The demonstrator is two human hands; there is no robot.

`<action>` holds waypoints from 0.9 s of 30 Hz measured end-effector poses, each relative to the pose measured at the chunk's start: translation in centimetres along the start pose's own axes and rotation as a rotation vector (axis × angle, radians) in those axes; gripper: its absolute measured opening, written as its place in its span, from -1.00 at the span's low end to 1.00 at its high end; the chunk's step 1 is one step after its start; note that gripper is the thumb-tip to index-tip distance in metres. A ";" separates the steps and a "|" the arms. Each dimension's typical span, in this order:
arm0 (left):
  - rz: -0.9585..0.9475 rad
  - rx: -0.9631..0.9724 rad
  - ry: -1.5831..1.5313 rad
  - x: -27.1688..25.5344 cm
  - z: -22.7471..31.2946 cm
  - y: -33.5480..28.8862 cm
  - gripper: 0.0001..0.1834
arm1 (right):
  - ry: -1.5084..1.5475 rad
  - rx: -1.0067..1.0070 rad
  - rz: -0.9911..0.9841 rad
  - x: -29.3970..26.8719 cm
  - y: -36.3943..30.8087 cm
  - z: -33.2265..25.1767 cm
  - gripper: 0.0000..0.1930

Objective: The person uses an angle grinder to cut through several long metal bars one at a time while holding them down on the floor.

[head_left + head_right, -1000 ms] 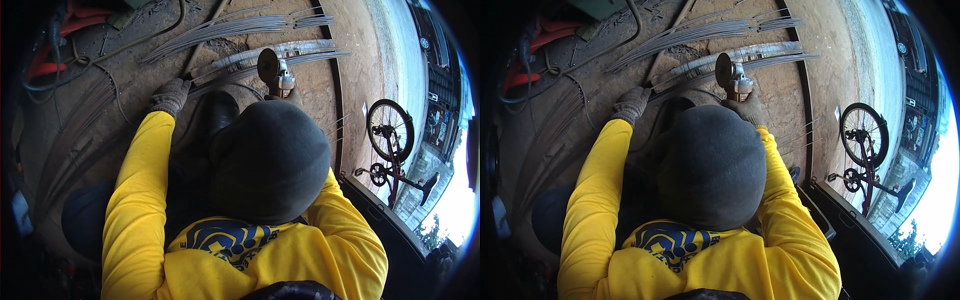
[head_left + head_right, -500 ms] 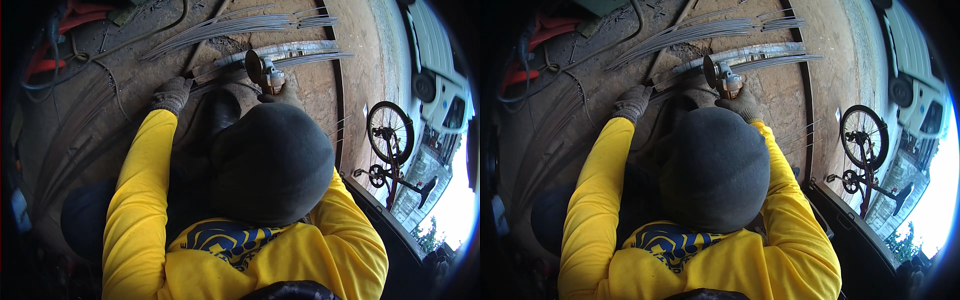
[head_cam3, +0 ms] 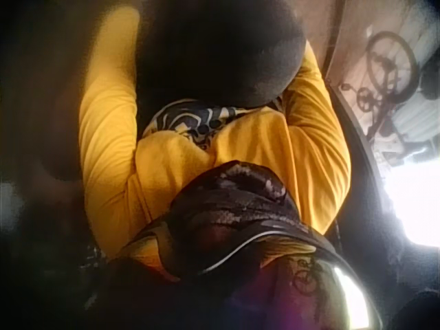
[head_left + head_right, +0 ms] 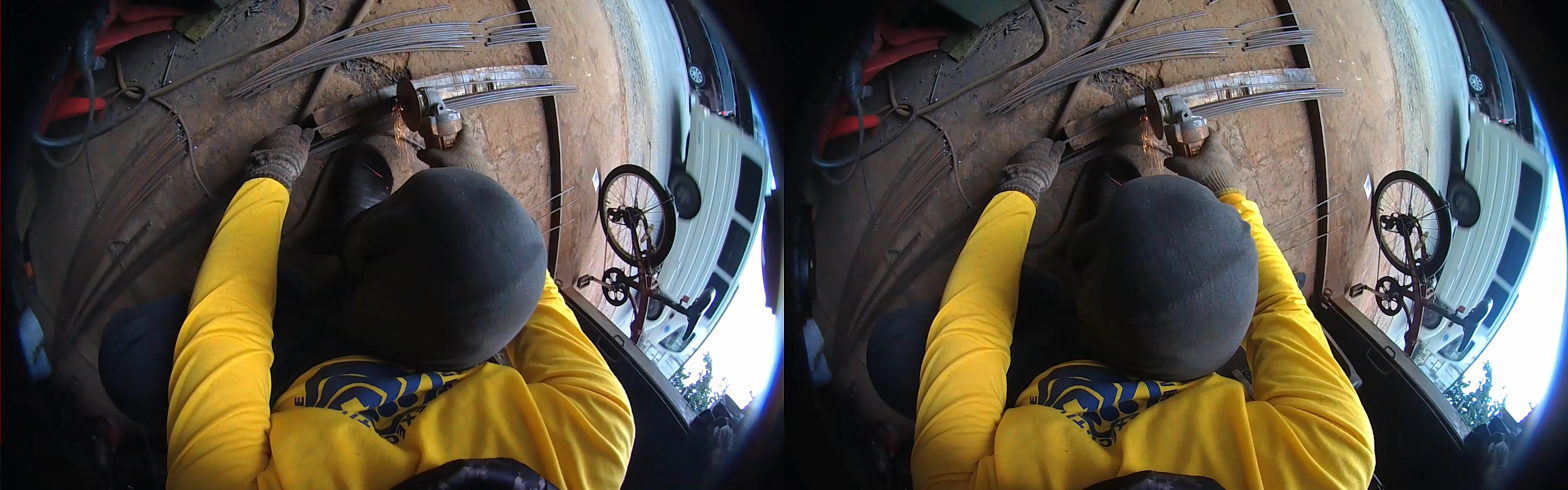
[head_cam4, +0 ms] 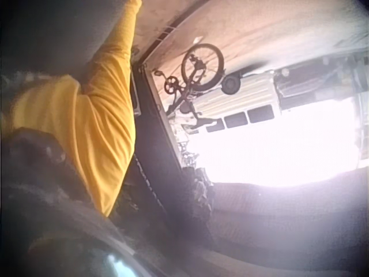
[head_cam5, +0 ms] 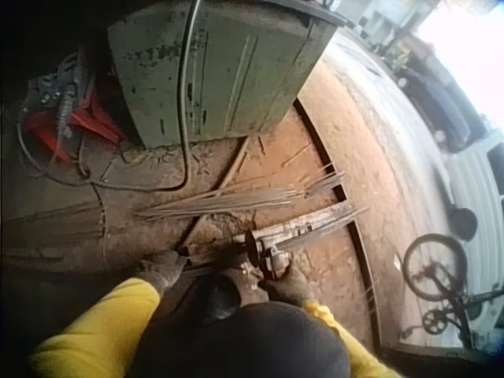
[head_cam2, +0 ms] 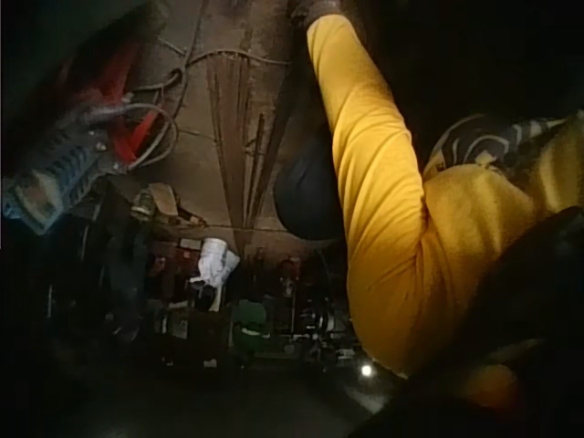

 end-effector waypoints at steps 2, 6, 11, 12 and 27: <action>-0.002 0.006 -0.001 0.1 0.0 0.2 -0.38 | 0.012 -0.006 0.007 -1.2 -1.0 -1.5 0.06; 0.000 0.012 0.004 0.3 0.8 0.4 -0.38 | 0.036 0.001 0.024 -2.1 -1.3 -1.8 0.03; -0.007 0.010 0.017 0.2 1.2 0.2 -0.38 | 0.036 -0.020 0.029 -1.9 -0.6 -1.5 0.01; -0.002 0.005 0.016 0.3 0.9 0.3 -0.38 | 0.042 -0.035 0.022 -1.8 -0.6 -1.9 0.01; 0.010 0.015 -0.020 0.4 0.4 0.7 -0.37 | 0.057 -0.047 -0.003 -2.4 -1.2 -3.7 -0.02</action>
Point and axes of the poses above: each hand's wrist, its own y-axis towards the middle knuckle, its own x-axis out of the palm, z = x × y, the point moved 10 cm from there along y, towards the middle knuckle, and after that the axes turned 4 degrees about -y, right-handed, at the moved point
